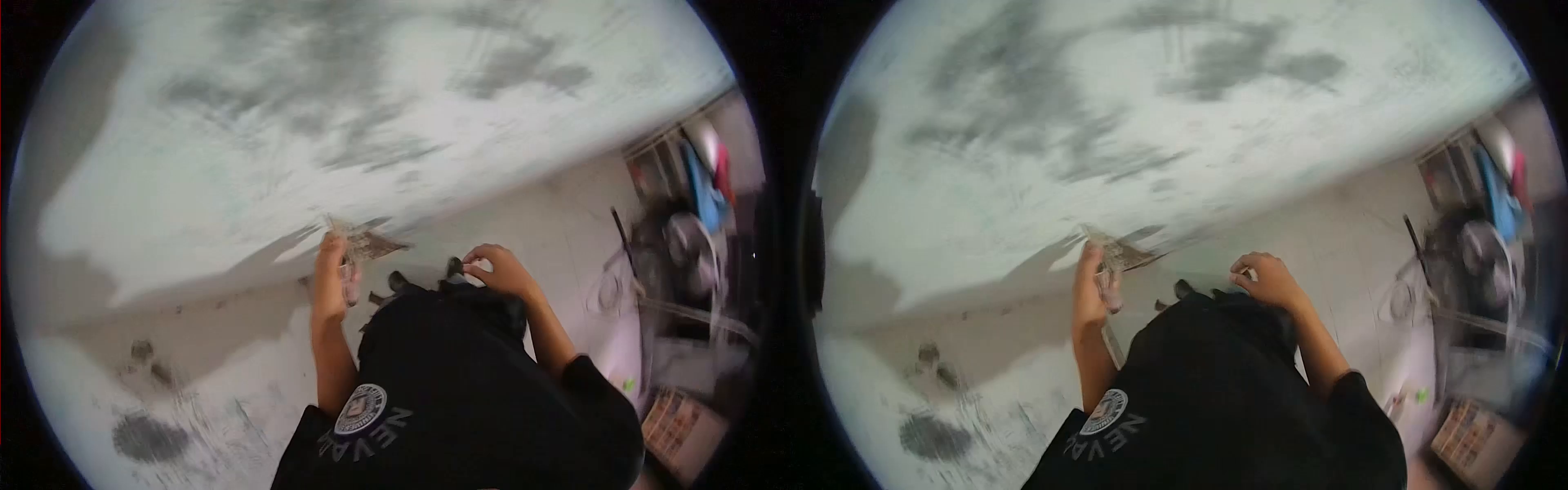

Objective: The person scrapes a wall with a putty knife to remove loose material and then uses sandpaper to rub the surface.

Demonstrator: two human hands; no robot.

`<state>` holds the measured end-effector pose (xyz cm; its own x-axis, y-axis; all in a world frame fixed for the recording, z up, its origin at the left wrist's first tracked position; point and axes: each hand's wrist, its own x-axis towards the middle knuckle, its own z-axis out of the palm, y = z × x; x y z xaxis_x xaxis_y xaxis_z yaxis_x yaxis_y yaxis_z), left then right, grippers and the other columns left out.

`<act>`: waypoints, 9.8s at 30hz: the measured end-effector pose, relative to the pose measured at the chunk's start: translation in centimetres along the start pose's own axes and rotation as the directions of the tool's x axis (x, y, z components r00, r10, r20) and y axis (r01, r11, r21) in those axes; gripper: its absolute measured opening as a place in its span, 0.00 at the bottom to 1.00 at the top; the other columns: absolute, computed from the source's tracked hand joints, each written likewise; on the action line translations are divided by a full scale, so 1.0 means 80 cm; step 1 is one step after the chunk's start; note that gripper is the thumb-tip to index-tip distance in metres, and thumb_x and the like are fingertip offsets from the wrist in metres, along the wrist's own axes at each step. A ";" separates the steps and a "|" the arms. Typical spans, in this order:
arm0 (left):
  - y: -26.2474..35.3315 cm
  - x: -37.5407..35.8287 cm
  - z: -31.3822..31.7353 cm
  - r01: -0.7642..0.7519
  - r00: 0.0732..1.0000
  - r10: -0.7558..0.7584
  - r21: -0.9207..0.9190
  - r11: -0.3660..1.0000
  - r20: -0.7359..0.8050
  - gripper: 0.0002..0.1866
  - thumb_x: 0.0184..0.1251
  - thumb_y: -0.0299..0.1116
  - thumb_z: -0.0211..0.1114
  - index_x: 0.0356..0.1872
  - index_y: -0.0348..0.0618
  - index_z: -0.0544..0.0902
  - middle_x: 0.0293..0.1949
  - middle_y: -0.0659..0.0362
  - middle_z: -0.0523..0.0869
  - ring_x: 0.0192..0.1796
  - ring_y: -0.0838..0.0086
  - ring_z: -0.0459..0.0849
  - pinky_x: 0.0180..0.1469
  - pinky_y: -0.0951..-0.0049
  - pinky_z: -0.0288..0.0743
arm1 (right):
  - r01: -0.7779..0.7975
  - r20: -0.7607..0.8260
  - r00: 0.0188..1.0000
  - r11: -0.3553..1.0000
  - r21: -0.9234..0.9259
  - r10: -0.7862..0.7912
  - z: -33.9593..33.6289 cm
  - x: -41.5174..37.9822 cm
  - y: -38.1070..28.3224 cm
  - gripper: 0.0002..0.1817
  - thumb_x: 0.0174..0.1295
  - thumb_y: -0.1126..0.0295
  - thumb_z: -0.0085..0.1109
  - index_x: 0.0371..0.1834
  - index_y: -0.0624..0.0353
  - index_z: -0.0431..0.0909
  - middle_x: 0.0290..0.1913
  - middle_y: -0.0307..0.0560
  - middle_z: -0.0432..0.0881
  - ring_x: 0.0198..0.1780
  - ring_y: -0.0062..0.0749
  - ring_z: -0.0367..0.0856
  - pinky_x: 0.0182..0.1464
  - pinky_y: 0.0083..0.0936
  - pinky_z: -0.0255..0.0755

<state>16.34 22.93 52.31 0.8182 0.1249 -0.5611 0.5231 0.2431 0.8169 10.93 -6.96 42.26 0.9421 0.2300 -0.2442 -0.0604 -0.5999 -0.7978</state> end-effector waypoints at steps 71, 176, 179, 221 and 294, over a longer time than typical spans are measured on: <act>0.085 -0.006 -0.064 -0.731 0.654 0.743 0.135 0.669 -0.139 0.07 0.59 0.25 0.72 0.35 0.33 0.85 0.29 0.64 0.85 0.30 0.87 0.78 0.33 0.84 0.71 | 0.473 -0.332 0.834 0.881 0.021 -0.440 0.069 0.116 -0.317 0.08 0.68 0.75 0.52 0.31 0.67 0.69 0.18 0.55 0.69 0.21 0.50 0.66 0.25 0.41 0.59; 0.069 -0.002 -0.075 -0.634 0.740 0.651 0.149 0.759 -0.168 0.10 0.56 0.27 0.75 0.35 0.33 0.86 0.26 0.63 0.86 0.27 0.88 0.78 0.29 0.85 0.70 | 0.288 -0.265 0.928 0.955 0.069 -0.261 0.081 0.105 -0.332 0.13 0.74 0.70 0.48 0.37 0.73 0.69 0.24 0.59 0.74 0.23 0.40 0.73 0.27 0.36 0.64; 0.091 -0.013 -0.075 -0.639 0.755 0.635 0.031 0.768 -0.167 0.10 0.56 0.27 0.75 0.35 0.33 0.86 0.28 0.62 0.86 0.29 0.87 0.78 0.31 0.84 0.70 | 0.282 -0.265 0.930 0.956 0.077 -0.253 0.078 0.097 -0.330 0.13 0.73 0.70 0.48 0.38 0.73 0.69 0.24 0.58 0.73 0.23 0.41 0.71 0.27 0.38 0.64; 0.101 -0.017 -0.070 -0.615 0.766 0.601 0.010 0.789 -0.228 0.10 0.56 0.27 0.75 0.35 0.34 0.85 0.27 0.65 0.86 0.29 0.88 0.78 0.32 0.84 0.71 | 0.265 -0.214 0.951 0.947 0.181 -0.225 0.069 0.101 -0.346 0.16 0.74 0.69 0.49 0.45 0.79 0.72 0.28 0.63 0.78 0.24 0.39 0.75 0.28 0.35 0.67; 0.083 -0.022 -0.143 -0.718 0.645 0.764 0.323 0.616 -0.025 0.07 0.60 0.31 0.74 0.35 0.43 0.85 0.29 0.70 0.83 0.27 0.89 0.72 0.30 0.86 0.63 | 0.392 -0.250 0.904 0.907 0.156 -0.347 0.051 0.092 -0.313 0.16 0.76 0.64 0.47 0.45 0.68 0.76 0.24 0.35 0.69 0.24 0.17 0.60 0.26 0.19 0.56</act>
<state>15.66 35.31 57.18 0.9211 0.2904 0.2592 -0.1884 -0.2502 0.9497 18.02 12.90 58.22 0.9550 0.2242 0.1943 0.2627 -0.3343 -0.9051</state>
